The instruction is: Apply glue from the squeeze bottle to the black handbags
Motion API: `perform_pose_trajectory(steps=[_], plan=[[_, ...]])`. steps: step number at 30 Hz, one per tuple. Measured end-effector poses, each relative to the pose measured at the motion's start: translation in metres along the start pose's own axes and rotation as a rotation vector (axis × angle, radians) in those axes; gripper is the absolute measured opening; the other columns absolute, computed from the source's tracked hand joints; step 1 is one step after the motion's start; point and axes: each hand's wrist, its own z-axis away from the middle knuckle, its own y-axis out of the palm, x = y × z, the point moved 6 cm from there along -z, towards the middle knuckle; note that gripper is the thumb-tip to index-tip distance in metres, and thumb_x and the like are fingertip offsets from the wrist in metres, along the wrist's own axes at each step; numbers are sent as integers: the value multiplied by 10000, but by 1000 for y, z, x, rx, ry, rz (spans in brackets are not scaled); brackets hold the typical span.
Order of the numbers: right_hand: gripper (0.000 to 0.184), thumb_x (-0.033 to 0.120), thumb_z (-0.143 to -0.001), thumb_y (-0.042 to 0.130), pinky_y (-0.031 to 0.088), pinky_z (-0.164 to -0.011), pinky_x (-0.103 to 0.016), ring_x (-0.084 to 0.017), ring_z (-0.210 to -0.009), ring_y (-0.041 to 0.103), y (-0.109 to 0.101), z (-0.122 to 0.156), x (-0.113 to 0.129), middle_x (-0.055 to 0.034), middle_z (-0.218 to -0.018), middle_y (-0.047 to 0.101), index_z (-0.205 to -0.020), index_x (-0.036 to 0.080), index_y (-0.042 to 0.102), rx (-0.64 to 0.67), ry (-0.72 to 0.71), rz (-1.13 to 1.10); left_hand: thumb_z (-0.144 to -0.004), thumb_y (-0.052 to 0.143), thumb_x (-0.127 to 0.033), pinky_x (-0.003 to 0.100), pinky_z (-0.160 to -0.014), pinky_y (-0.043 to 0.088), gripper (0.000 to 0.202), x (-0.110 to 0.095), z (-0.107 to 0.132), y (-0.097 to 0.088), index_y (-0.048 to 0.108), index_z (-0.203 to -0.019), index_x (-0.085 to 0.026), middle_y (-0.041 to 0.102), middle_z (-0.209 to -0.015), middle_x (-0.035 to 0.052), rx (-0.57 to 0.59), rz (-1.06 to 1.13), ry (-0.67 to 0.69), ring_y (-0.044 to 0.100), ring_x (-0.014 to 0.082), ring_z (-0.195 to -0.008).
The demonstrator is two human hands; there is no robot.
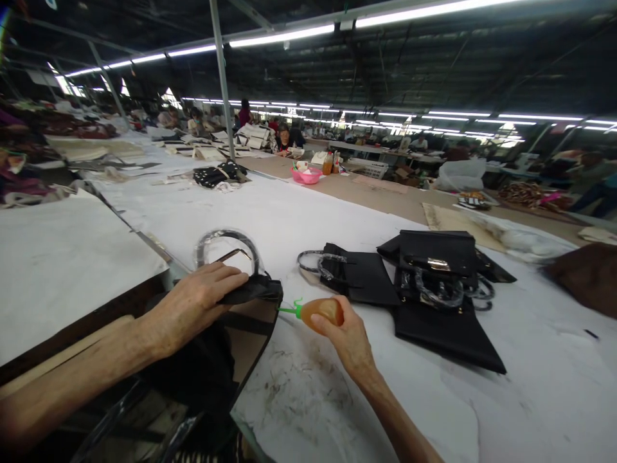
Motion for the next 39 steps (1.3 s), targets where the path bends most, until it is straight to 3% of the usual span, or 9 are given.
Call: perform_pose_trajectory(steps=[15, 22, 31, 39], plan=[[296, 388, -742, 665, 436, -660, -312, -224, -736, 580, 3, 11, 7, -6, -781, 645, -938, 190, 566, 74, 18, -49, -740, 537, -63, 391, -890, 430, 371, -2, 15, 4, 539, -1086, -198, 591, -1108, 68, -72, 33, -3, 511, 235, -1016], [310, 415, -763, 643, 423, -547, -280, -194, -665, 554, 2, 12, 5, -16, -765, 609, -942, 176, 557, 87, 50, -86, -727, 538, -49, 393, -897, 438, 402, -4, 23, 4, 534, -1097, -205, 585, -1138, 64, -73, 17, -20, 505, 244, -1038], [278, 396, -773, 651, 439, -638, -306, -211, -731, 568, 5, 19, 5, -10, -787, 624, -930, 185, 560, 120, 43, -87, -699, 526, -21, 393, -903, 431, 432, -8, 25, 5, 535, -1099, -183, 592, -1128, 76, -80, 25, -11, 509, 246, -1029], [247, 377, -772, 645, 420, -574, -271, -183, -685, 529, 7, 23, 7, 0, -745, 598, -899, 183, 561, 140, 76, -88, -682, 537, -27, 407, -905, 432, 467, -5, 30, 10, 515, -1121, -187, 585, -1142, 76, -116, 24, 10, 502, 252, -1038]])
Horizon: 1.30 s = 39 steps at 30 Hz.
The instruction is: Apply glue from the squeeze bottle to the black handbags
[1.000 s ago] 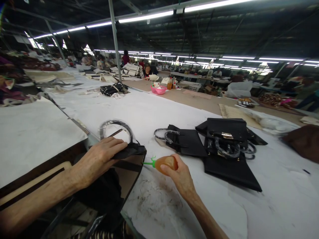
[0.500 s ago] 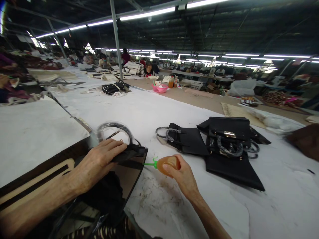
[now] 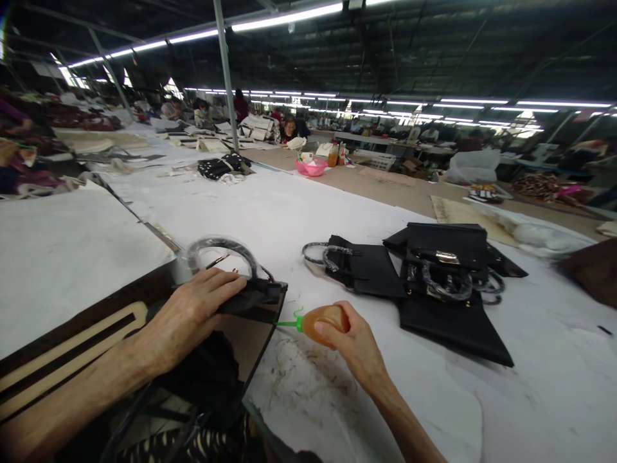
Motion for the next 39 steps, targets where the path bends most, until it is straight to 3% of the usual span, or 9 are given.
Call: perform_pose_trajectory(steps=[9, 16, 26, 39], plan=[[271, 410, -790, 627, 339, -443, -225, -134, -565, 479, -2, 3, -5, 16, -701, 575, -916, 184, 545, 5, 41, -4, -678, 505, 15, 406, -878, 453, 470, -6, 1, -6, 531, -1119, -146, 605, -1103, 91, -32, -14, 26, 522, 253, -1007], [269, 403, -773, 646, 362, -467, -220, -133, -590, 481, -1, 6, -3, 23, -682, 558, -877, 179, 539, 27, 45, 1, -681, 489, 17, 422, -874, 449, 470, -4, 3, -1, 528, -1121, -145, 599, -1111, 96, -76, -22, 52, 510, 259, -1003], [269, 393, -768, 643, 316, -451, -215, -124, -577, 461, 2, 16, -1, 28, -687, 557, -891, 182, 531, 89, 74, -23, -693, 538, -1, 428, -875, 451, 447, -7, 1, -5, 542, -1125, -121, 599, -1119, 109, -10, -4, 20, 503, 271, -1007], [319, 437, -739, 647, 310, -462, -227, -131, -582, 454, 10, 34, -1, 24, -681, 527, -885, 175, 538, 166, 114, -70, -699, 509, 2, 419, -887, 443, 426, -5, 3, -1, 542, -1103, -132, 593, -1112, 105, -8, -11, 21, 501, 265, -1026]])
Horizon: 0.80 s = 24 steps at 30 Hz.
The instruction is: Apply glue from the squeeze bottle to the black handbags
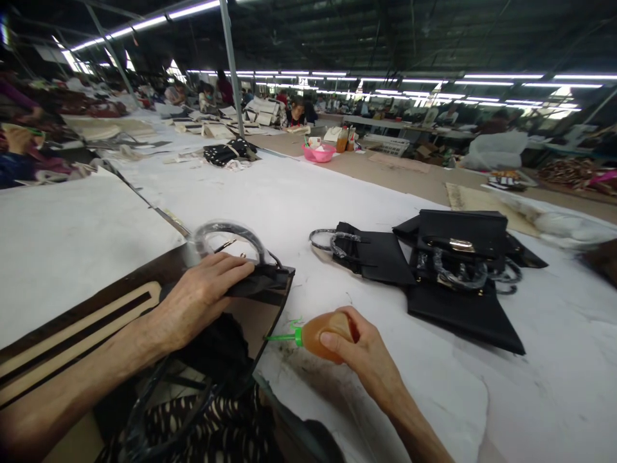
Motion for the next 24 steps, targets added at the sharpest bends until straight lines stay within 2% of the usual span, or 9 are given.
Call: perform_pose_trajectory(steps=[4, 8, 24], plan=[[308, 429, -734, 656, 319, -486, -229, -135, -596, 456, 2, 6, 4, 25, -673, 524, -865, 173, 545, 14, 12, -15, -700, 508, 1, 419, -886, 445, 415, -1, 0, -1, 546, -1092, -130, 598, -1100, 105, 18, 9, -11, 504, 263, -1023], [292, 399, -737, 651, 279, -458, -222, -126, -570, 439, 4, 11, 7, 26, -670, 537, -894, 173, 553, 17, 31, -27, -708, 505, -5, 412, -884, 450, 405, 0, 0, 0, 543, -1086, -144, 599, -1098, 93, 29, 4, -23, 505, 255, -1020], [432, 517, -639, 691, 241, -410, -217, -122, -519, 426, 12, 26, -2, 14, -661, 550, -893, 183, 589, 33, 92, -79, -726, 500, -20, 402, -888, 453, 387, 1, -1, 1, 531, -1086, -158, 598, -1105, 78, 26, -2, -21, 505, 247, -1020]])
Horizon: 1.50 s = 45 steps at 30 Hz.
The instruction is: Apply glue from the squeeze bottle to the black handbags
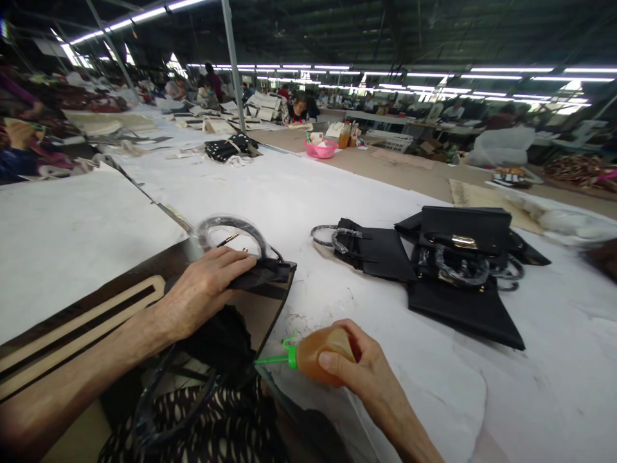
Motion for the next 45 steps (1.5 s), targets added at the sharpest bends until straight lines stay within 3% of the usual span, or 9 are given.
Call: perform_pose_trajectory(steps=[6, 20, 39, 45], plan=[[424, 533, -650, 674, 240, -394, -212, -111, -490, 416, 3, 7, -6, 13, -624, 531, -864, 179, 581, 9, -8, -23, -731, 541, -31, 410, -889, 448, 348, 0, 0, 1, 542, -1058, -151, 602, -1085, 88, 3, -4, -1, 509, 252, -1016], [481, 592, -714, 592, 213, -379, -220, -147, -454, 460, -1, 14, -21, -20, -560, 564, -916, 155, 594, -109, 65, -57, -742, 537, -36, 401, -876, 460, 357, 3, 3, 1, 539, -1073, -169, 610, -1076, 84, -61, 15, 20, 521, 243, -1009], [526, 622, -672, 623, 197, -360, -193, -158, -463, 517, 9, 22, -36, -24, -579, 575, -921, 163, 558, -50, 139, -93, -738, 554, -45, 404, -887, 443, 348, 6, 0, 9, 525, -1058, -180, 594, -1086, 80, -81, 13, 24, 506, 246, -1020], [512, 607, -669, 633, 230, -386, -207, -134, -474, 465, 7, 27, -26, -1, -586, 538, -918, 166, 560, -76, 108, -52, -750, 555, -45, 392, -879, 449, 305, 5, -4, 5, 542, -1032, -160, 605, -1053, 86, -56, 19, 16, 514, 242, -1005]])
